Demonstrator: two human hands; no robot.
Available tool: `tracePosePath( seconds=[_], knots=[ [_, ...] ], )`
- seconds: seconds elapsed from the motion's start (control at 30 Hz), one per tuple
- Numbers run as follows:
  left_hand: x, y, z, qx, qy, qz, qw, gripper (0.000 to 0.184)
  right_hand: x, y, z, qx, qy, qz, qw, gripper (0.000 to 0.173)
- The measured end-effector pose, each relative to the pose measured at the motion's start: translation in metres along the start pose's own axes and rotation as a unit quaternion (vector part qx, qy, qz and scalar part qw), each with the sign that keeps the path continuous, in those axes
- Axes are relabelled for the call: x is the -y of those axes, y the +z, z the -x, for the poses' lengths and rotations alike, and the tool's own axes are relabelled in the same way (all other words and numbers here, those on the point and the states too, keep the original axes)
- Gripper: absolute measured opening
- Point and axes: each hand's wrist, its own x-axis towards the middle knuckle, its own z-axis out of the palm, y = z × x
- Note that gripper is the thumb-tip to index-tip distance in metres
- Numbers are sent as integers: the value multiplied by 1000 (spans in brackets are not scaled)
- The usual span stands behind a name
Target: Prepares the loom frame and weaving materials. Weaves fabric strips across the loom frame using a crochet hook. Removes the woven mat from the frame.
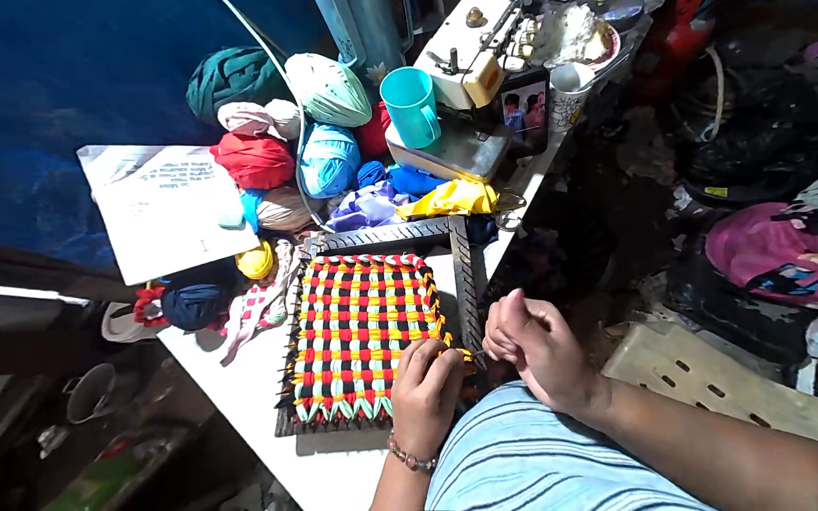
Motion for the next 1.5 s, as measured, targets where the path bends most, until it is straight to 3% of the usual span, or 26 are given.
tracePosePath(
  seconds=[0.17, 0.3, 0.43, 0.53, 0.6, 0.73, 0.87, 0.97, 1.13, 1.37, 1.5],
  knots=[
    [-2, -2, -3, -13, -41, 76, 996, 12, 6, 3, -9, 123, -18, 215, 969, 11],
    [0, -3, -2, -7, -68, 117, 991, 16, 3, 6, -30, 194, -27, 284, 939, 17],
    [0, -3, -1, -8, -58, 103, 993, 15, 7, 14, -44, 178, 14, 339, 924, 14],
    [0, -1, 1, -7, -14, 75, 997, 9, 3, 20, -47, 121, 48, 360, 924, 18],
    [1, -1, 2, 2, -7, 69, 998, 8, -4, 18, -49, 52, 47, 320, 945, 20],
    [0, -5, 2, 40, -30, 66, 997, 20, -4, 10, -49, -83, 66, 56, 993, 11],
    [3, -5, 1, 37, -32, 77, 996, 17, 1, 6, -32, -128, 93, -118, 980, 38],
    [3, -6, 1, 37, -32, 86, 995, 15, -5, -7, -23, -109, 108, -200, 968, 61],
    [8, -9, 5, 40, -44, 145, 988, 11, -26, -38, -9, -59, 116, -318, 939, 62],
    [9, -10, 5, 90, -17, 122, 988, 11, -50, -46, -18, -150, 127, -375, 906, 69],
    [8, -11, 4, 102, -29, 117, 987, 10, -53, -54, -22, -56, 129, -330, 933, 63]
  ],
)
